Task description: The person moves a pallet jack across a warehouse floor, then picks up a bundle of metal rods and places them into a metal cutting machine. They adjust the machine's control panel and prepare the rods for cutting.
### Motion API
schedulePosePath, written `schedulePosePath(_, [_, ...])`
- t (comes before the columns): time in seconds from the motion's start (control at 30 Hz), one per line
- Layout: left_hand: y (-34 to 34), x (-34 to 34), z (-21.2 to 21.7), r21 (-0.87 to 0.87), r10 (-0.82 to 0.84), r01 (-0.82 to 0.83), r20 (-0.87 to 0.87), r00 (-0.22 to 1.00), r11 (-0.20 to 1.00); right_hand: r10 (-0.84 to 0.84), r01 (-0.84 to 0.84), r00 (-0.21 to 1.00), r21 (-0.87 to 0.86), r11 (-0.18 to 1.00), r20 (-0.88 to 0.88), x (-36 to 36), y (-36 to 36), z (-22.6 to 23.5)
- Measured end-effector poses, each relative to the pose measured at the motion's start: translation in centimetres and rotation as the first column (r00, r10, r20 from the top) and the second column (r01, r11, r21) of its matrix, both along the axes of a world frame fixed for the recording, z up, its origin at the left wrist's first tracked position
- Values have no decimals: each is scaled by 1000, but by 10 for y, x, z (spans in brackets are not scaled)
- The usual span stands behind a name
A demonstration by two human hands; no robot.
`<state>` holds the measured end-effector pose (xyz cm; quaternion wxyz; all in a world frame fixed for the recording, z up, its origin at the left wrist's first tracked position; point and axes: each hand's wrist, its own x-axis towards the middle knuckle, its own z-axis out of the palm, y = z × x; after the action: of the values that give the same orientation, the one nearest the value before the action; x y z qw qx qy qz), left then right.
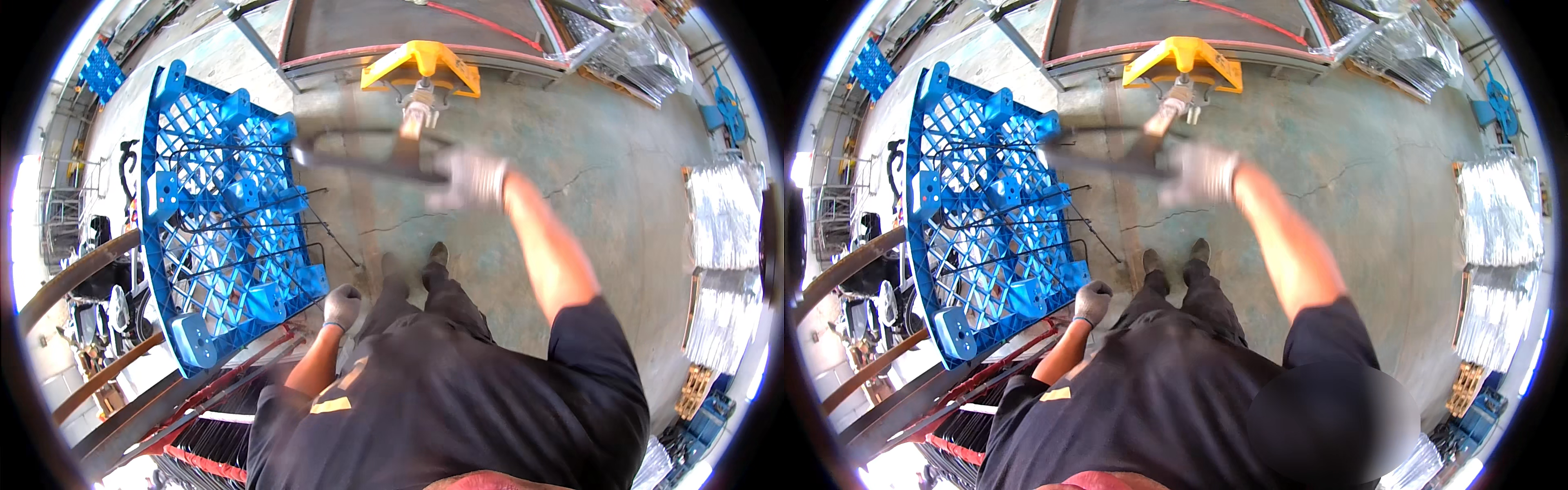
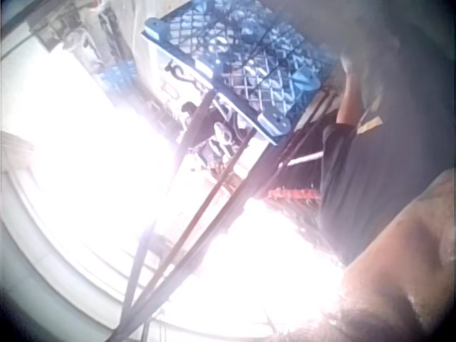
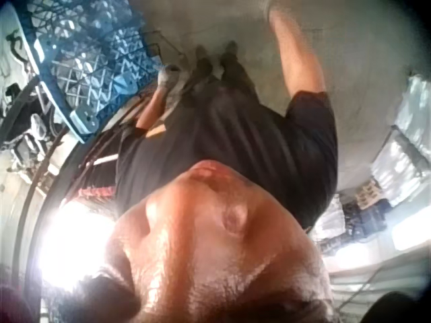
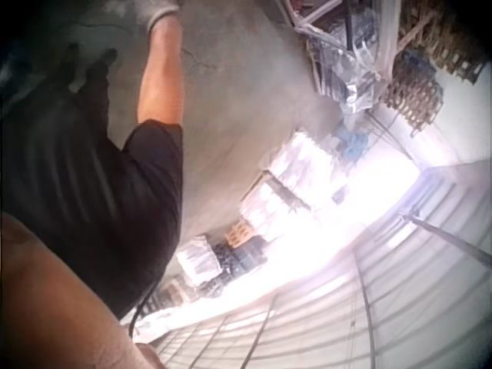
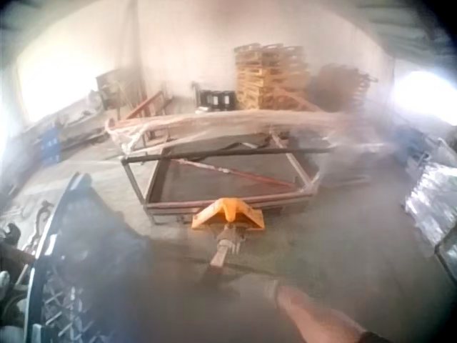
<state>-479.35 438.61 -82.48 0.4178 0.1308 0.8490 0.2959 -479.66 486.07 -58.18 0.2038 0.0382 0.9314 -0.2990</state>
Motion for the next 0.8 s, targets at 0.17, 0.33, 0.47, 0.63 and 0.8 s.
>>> schedulePosePath(0.17, [-26,9,0,-141,-78,79,14,997,987,-128,126,857,38,991,499,121,-166,-152])
schedulePosePath(0.33, [-84,-2,6,-328,-120,104,-30,992,939,-109,91,742,62,994,661,176,-221,-286])
schedulePosePath(0.47, [-113,-23,2,-297,25,-36,-43,999,954,141,-123,733,-75,990,666,113,-171,-163])
schedulePosePath(0.63, [-98,-13,-11,-235,37,-56,-88,995,970,-43,73,986,186,980,-163,43,-4,16])
schedulePosePath(0.8, [-35,-19,2,-167,-57,60,25,998,984,-306,336,940,260,905,-148,-43,63,108])
